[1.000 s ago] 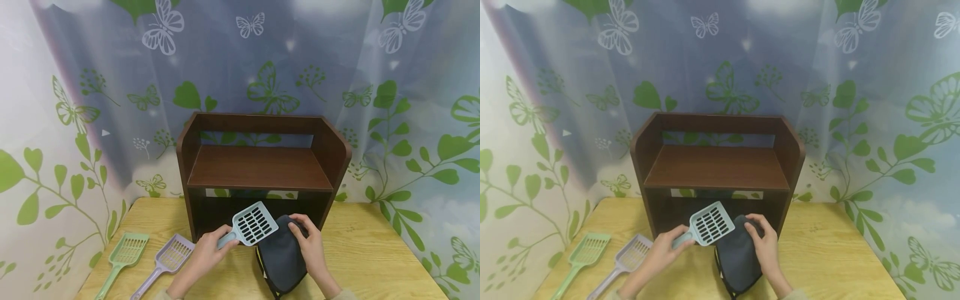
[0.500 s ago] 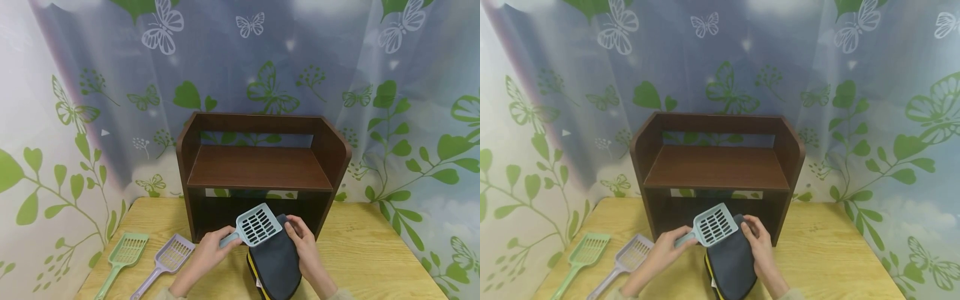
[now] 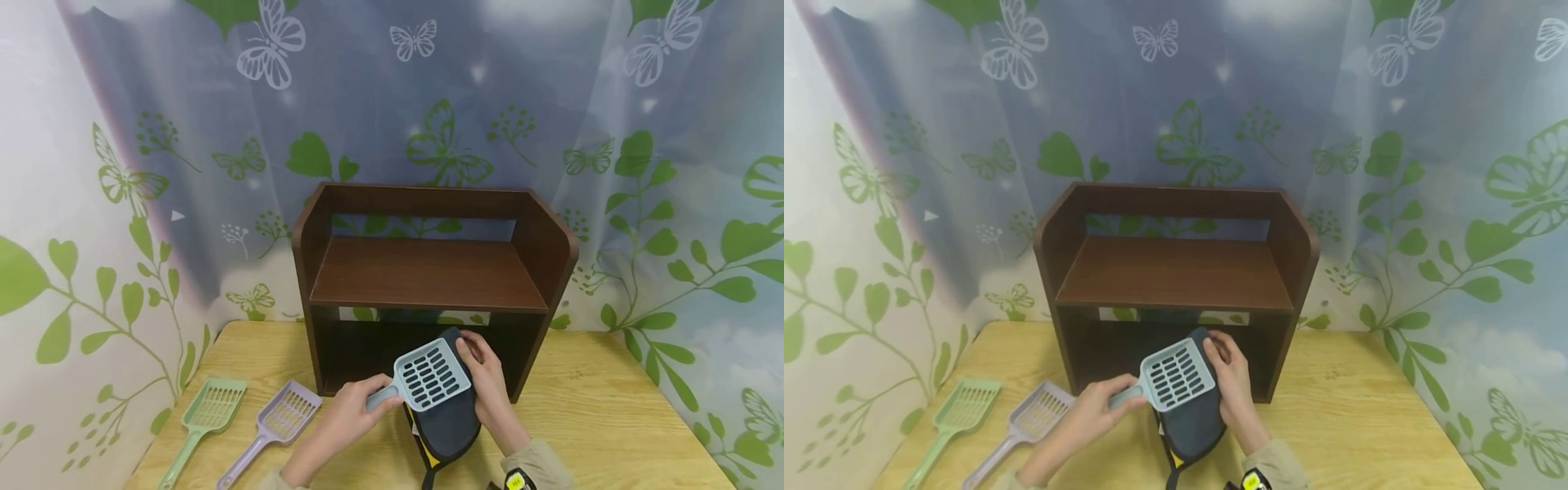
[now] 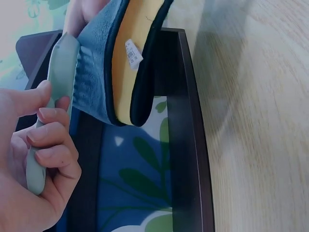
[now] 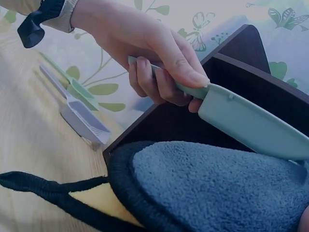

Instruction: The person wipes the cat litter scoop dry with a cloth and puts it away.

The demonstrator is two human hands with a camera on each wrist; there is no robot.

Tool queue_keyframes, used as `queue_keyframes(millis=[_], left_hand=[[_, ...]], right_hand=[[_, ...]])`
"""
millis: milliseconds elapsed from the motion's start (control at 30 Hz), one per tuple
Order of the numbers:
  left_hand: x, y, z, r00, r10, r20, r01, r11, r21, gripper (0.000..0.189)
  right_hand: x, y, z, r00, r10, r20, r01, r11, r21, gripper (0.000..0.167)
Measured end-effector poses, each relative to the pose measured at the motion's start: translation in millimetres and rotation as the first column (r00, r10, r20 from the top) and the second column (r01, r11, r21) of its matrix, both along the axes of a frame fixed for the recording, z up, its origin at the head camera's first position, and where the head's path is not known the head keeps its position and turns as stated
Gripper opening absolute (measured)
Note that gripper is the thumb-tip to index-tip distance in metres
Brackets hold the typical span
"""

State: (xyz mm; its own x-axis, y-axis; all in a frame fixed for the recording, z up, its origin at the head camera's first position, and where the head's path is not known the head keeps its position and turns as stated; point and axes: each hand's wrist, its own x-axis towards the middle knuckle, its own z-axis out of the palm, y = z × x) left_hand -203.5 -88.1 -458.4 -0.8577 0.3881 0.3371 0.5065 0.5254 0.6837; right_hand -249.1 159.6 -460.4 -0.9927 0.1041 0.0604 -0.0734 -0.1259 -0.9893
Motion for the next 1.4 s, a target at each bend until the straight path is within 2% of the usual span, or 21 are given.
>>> queue_keyframes(millis=[133, 400, 500, 667, 900, 1033, 1133, 1267, 1400], left_hand=[[-0.4, -0.1, -1.1, 0.998, 0.054, -0.024, -0.055, 0.998, -0.027, 0.021], [-4.3, -5.8, 0.9, 0.989, 0.140, -0.043, -0.142, 0.988, -0.061, 0.024], [-5.2, -7.7, 1.0, 0.987, 0.155, -0.045, -0.158, 0.985, -0.072, 0.024], [-5.7, -8.5, -0.6, 0.990, 0.129, -0.050, -0.132, 0.989, -0.070, 0.022], [-2.9, -3.8, -1.8, 0.999, 0.034, -0.011, -0.035, 0.996, -0.081, 0.022], [-1.2, -3.5, -0.9, 1.000, 0.002, -0.031, -0.005, 0.995, -0.096, 0.023], [-1.2, -5.1, -0.6, 0.999, -0.014, -0.039, 0.009, 0.993, -0.117, 0.023], [-2.4, -8.7, -0.4, 0.999, -0.029, -0.039, 0.023, 0.988, -0.156, 0.026], [-4.6, -13.1, 0.2, 0.997, -0.054, -0.053, 0.043, 0.983, -0.181, 0.024]], right_hand=[[3.6, 1.3, -3.6, 0.999, 0.009, 0.031, -0.009, 1.000, -0.009, 0.042], [23.7, 8.7, -12.9, 0.993, 0.026, 0.119, -0.027, 1.000, 0.005, 0.051], [30.4, 13.1, -16.8, 0.989, 0.018, 0.149, -0.022, 0.999, 0.027, 0.050], [32.7, 18.5, -19.8, 0.988, 0.010, 0.155, -0.020, 0.998, 0.059, 0.049], [23.6, 21.4, -13.8, 0.994, 0.011, 0.111, -0.015, 0.999, 0.041, 0.044], [16.1, 22.8, -7.6, 0.997, 0.027, 0.073, -0.032, 0.997, 0.077, 0.043], [9.9, 24.8, -2.8, 0.999, 0.036, 0.039, -0.042, 0.989, 0.144, 0.041], [2.9, 28.4, 1.5, 0.998, 0.056, -0.028, -0.047, 0.961, 0.273, 0.032], [-2.5, 33.6, 2.7, 0.977, 0.156, -0.143, -0.083, 0.905, 0.416, 0.024]])
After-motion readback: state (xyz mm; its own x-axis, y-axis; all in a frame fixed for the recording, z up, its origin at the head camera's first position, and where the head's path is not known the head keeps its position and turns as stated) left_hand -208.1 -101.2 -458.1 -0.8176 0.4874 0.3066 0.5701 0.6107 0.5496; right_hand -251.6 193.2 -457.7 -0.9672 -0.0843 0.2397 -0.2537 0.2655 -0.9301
